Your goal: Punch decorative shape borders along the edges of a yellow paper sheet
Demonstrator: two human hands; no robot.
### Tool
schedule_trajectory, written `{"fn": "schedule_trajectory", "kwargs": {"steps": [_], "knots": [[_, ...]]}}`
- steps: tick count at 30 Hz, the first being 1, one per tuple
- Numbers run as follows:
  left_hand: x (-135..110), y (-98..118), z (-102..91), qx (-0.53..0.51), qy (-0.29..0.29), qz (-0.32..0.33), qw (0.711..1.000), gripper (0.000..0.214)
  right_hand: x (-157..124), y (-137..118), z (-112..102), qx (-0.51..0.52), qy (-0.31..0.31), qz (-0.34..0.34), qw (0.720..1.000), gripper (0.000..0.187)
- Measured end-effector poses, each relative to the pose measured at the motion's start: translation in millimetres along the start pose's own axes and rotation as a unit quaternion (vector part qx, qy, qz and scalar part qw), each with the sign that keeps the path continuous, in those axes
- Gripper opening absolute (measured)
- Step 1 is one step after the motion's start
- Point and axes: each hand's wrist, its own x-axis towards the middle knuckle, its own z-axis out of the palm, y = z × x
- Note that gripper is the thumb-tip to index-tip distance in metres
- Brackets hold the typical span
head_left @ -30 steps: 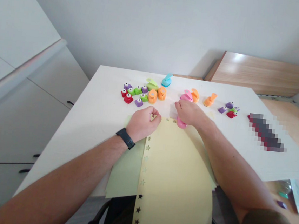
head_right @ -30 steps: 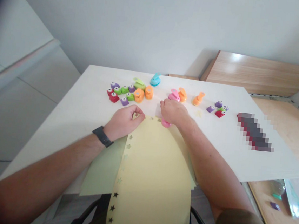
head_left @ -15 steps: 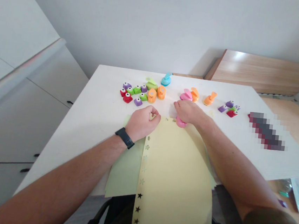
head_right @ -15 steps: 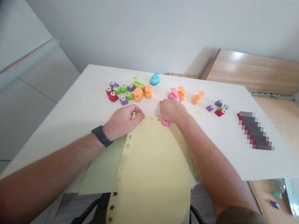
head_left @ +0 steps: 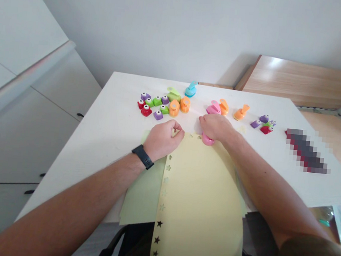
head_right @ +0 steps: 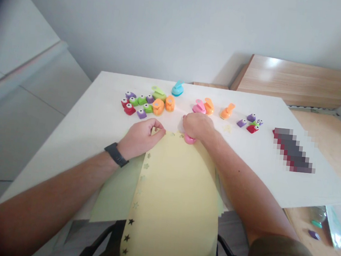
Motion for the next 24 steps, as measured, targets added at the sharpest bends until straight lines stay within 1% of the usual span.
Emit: {"fn": "schedule_trajectory", "kwargs": {"steps": [4,8,10,12,13,15,17,19,21,24], "knots": [[0,1,-1.2,-0.004,-0.006,-0.005,1.0,0.022,-3,2,1,0.011,0.015,-0.002,1.0,0.046],[0,0,-1.0,-0.004,-0.005,-0.003,1.0,0.022,-8,7,1,0.011,0.024,-0.036,0.999,0.036],[0,0,-0.7,-0.004,-0.003,0.003,1.0,0.022,-11,9,1,0.035,0.034,-0.036,0.998,0.035],[0,0,-0.5,-0.004,-0.002,0.006,1.0,0.022,-12,10,2,0.097,0.056,-0.007,0.994,0.04],[0,-1,-0.5,-0.002,-0.001,0.006,1.0,0.022,-13,10,2,0.141,0.068,0.016,0.988,0.047],[0,-1,-0.6,-0.001,-0.001,0.007,1.0,0.022,-16,10,1,0.229,0.086,0.068,0.967,0.061],[0,-1,-0.7,-0.001,-0.002,0.008,1.0,0.022,-19,10,-2,0.291,0.097,0.096,0.947,0.067],[0,-2,-0.7,-0.003,-0.004,0.008,1.0,0.022,-25,10,-5,0.31,0.105,0.093,0.94,0.063],[0,-2,-0.6,-0.004,-0.004,0.006,1.0,0.022,-32,10,-8,0.3,0.107,0.085,0.944,0.057],[0,-2,-0.6,-0.006,-0.004,0.006,1.0,0.022,-42,11,-8,0.274,0.12,0.078,0.951,0.041]]}}
